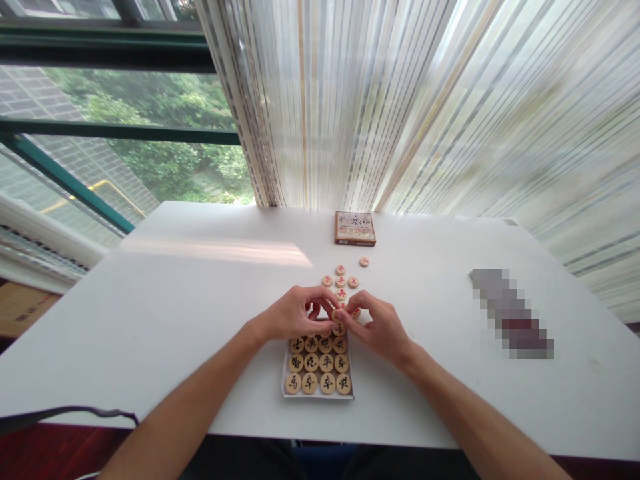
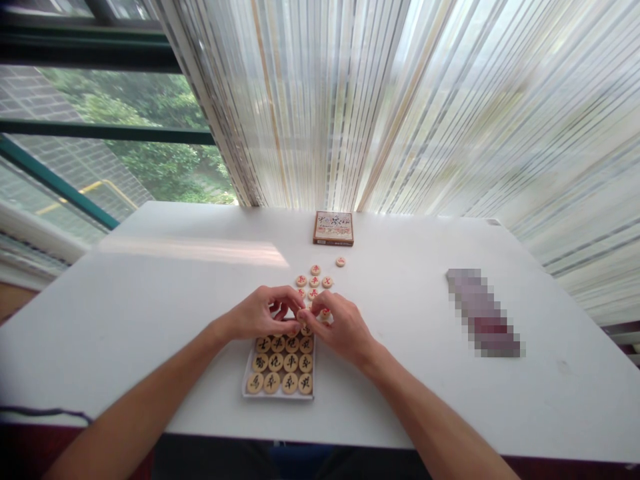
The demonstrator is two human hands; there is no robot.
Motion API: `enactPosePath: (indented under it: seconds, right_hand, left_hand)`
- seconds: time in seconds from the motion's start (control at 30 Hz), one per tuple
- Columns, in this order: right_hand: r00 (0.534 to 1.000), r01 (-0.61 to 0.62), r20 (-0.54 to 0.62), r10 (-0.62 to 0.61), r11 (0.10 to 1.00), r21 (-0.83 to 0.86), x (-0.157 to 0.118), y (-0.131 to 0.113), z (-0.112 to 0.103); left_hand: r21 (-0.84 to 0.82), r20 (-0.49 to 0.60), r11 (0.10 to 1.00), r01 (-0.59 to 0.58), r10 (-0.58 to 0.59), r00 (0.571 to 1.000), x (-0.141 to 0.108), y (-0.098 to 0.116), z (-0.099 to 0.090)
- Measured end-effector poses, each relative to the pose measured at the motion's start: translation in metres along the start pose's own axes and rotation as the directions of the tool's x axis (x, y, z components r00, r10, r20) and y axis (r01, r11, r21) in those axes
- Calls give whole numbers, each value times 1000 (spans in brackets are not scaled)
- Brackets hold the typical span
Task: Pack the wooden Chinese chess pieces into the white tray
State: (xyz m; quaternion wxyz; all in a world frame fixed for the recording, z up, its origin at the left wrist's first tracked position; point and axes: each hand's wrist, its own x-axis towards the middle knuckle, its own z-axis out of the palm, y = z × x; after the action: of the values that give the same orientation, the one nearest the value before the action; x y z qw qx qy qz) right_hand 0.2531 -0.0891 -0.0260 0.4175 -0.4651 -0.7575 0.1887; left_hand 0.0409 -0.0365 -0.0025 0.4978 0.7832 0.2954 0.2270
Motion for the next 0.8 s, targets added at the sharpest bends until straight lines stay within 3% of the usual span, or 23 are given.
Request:
enactPosePath:
  seconds: [0.37,0.8]
  right_hand:
    - [999,39,0,-39,999,14,1,1,-1]
    - [998,7,64,-9,999,39,1,-7,-3]
  left_hand:
    - [-7,-3,1000,-1,1,1000,0,0,-1]
    - [16,-101,1000,0,1,995,0,-6,-4]
